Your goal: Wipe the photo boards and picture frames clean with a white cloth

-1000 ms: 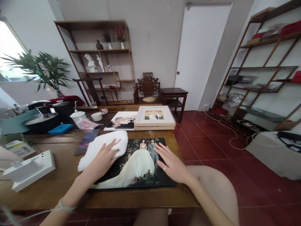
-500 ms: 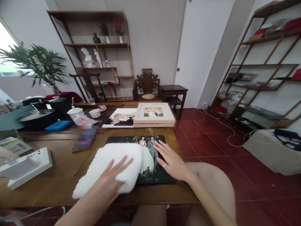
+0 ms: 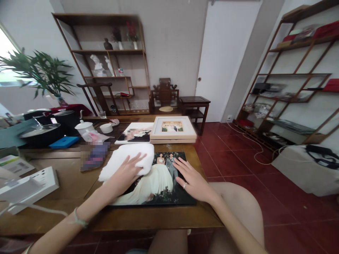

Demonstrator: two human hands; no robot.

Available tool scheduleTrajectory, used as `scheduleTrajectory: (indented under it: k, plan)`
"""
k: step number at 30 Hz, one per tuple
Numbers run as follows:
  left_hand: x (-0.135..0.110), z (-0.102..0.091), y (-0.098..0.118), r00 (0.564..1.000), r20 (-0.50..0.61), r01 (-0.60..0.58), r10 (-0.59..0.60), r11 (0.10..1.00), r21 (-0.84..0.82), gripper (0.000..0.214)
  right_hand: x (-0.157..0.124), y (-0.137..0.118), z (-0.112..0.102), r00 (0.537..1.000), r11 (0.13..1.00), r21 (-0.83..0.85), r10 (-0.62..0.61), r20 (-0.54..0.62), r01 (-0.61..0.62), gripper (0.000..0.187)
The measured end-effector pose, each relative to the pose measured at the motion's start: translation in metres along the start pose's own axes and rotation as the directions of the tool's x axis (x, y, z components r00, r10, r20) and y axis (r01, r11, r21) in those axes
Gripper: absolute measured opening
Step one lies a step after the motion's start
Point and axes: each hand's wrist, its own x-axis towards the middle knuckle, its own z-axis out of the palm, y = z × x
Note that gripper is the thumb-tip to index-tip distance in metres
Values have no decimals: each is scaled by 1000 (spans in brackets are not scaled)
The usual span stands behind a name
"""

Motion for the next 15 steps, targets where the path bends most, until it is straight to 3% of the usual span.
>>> scheduleTrajectory:
  k: [2, 4, 7, 9, 12, 15]
  plan:
    - [-13, 6, 20, 999, -17, -36, 36, 999, -22, 18, 0, 1, 1, 1000, 1000, 2, 1, -7, -1, 54]
    - [-30, 17, 44, 989, -101, -117, 112, 992, -47, 10, 0, 1, 1, 1000, 1000, 2, -5, -13, 5, 53]
    - [-53, 33, 73, 916, -330, -257, 227, 965, -49, 18, 0, 2, 2, 1000, 1000, 8, -22, -20, 23, 52]
    - [-60, 36, 83, 883, -388, -308, 264, 950, -53, 21, -1, 2, 2, 999, 1000, 3, -26, -19, 26, 53]
    - [-48, 27, 81, 935, -269, -260, 230, 962, -82, 18, -1, 3, 2, 999, 1000, -11, -28, -21, 28, 53]
    - [-18, 10, 68, 989, -87, -128, 119, 986, -109, 16, -1, 4, 2, 999, 999, -14, -46, -27, 45, 53]
